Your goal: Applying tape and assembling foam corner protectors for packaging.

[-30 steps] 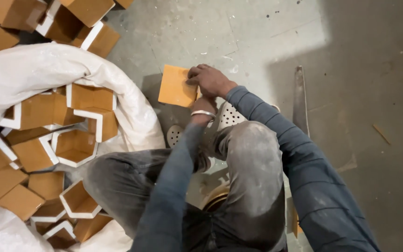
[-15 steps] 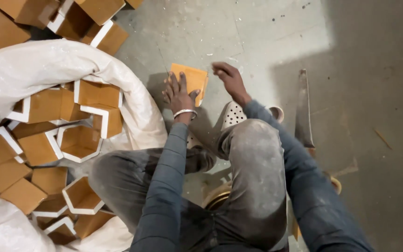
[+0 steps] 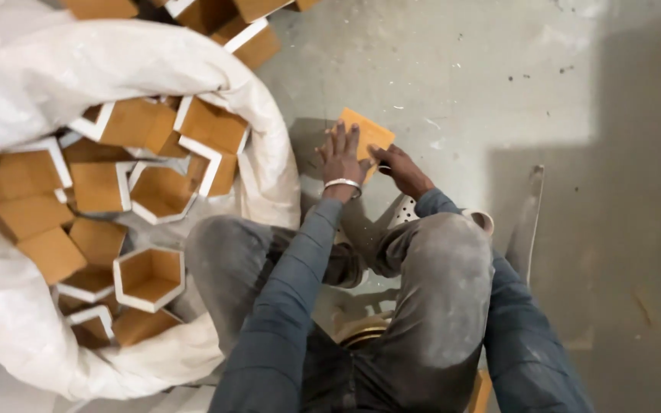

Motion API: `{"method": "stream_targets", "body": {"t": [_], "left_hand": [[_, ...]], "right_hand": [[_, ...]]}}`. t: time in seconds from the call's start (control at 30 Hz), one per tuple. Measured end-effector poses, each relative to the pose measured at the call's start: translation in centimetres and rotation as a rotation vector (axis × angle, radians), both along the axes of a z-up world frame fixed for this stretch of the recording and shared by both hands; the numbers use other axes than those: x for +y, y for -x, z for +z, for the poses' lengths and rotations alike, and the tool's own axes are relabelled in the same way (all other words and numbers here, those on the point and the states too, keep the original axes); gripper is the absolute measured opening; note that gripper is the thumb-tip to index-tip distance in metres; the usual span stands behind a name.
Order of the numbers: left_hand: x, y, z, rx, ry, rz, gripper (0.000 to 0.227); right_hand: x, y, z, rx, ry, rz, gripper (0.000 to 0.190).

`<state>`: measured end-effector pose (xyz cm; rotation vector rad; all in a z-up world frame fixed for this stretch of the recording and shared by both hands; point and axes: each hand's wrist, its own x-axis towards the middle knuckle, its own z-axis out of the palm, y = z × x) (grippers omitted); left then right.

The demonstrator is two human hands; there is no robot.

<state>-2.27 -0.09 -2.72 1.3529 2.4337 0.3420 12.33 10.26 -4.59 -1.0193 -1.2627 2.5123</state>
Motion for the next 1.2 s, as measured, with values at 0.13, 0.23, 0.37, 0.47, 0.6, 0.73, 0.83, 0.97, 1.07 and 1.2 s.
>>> {"method": "stream_targets", "body": {"t": [0.13, 0.23, 0.37, 0.47, 0.6, 0.73, 0.83, 0.97, 1.07, 1.2], "left_hand": [[-0.8, 1.9, 8.9, -0.121, 0.141, 0.054, 0.1], [-3.5, 4.3, 13.9, -0.152, 0.098, 0.015, 0.085], [-9.3, 8.0, 20.3, -0.098, 0.027, -0.02, 0.076], [-15.4, 10.9, 22.7, -0.037, -0.168, 0.018, 0.077], [-24.2, 14.0, 25.4, 0.005, -0.283, 0.237, 0.068], [-34.6, 17.0, 11.8, -0.124, -0.381, 0.464, 0.064], [-41.7, 14.8, -1.6, -0.187, -0.133, 0.535, 0.079], [-43.7, 8.9, -13.7, -0.429, 0.065, 0.511, 0.101], [-42.7, 3.9, -15.3, -0.429, 0.291, 0.558, 0.084], [-41.6, 0.7, -15.0, -0.254, 0.544, 0.586, 0.065]], "right_hand": [[2.0, 0.6, 6.9, -0.278, -0.255, 0.081, 0.053], [3.5, 2.2, 12.5, -0.343, -0.437, 0.173, 0.051], [6.2, 8.3, 20.2, -0.244, -0.594, 0.259, 0.043], [5.3, 13.0, 29.0, 0.153, -0.632, 0.259, 0.038], [4.4, 15.6, 37.1, 0.626, -0.501, 0.246, 0.039], [1.2, 12.2, 39.9, 0.676, -0.722, 0.295, 0.034], [-2.6, 8.4, 40.0, 0.299, -0.774, 0.335, 0.039], [-5.0, 3.3, 38.1, -0.057, -0.875, 0.606, 0.05], [-5.8, 0.7, 37.2, -0.177, -0.953, 0.757, 0.053], [-5.0, -1.3, 36.5, -0.47, -1.067, 0.925, 0.055]]}}
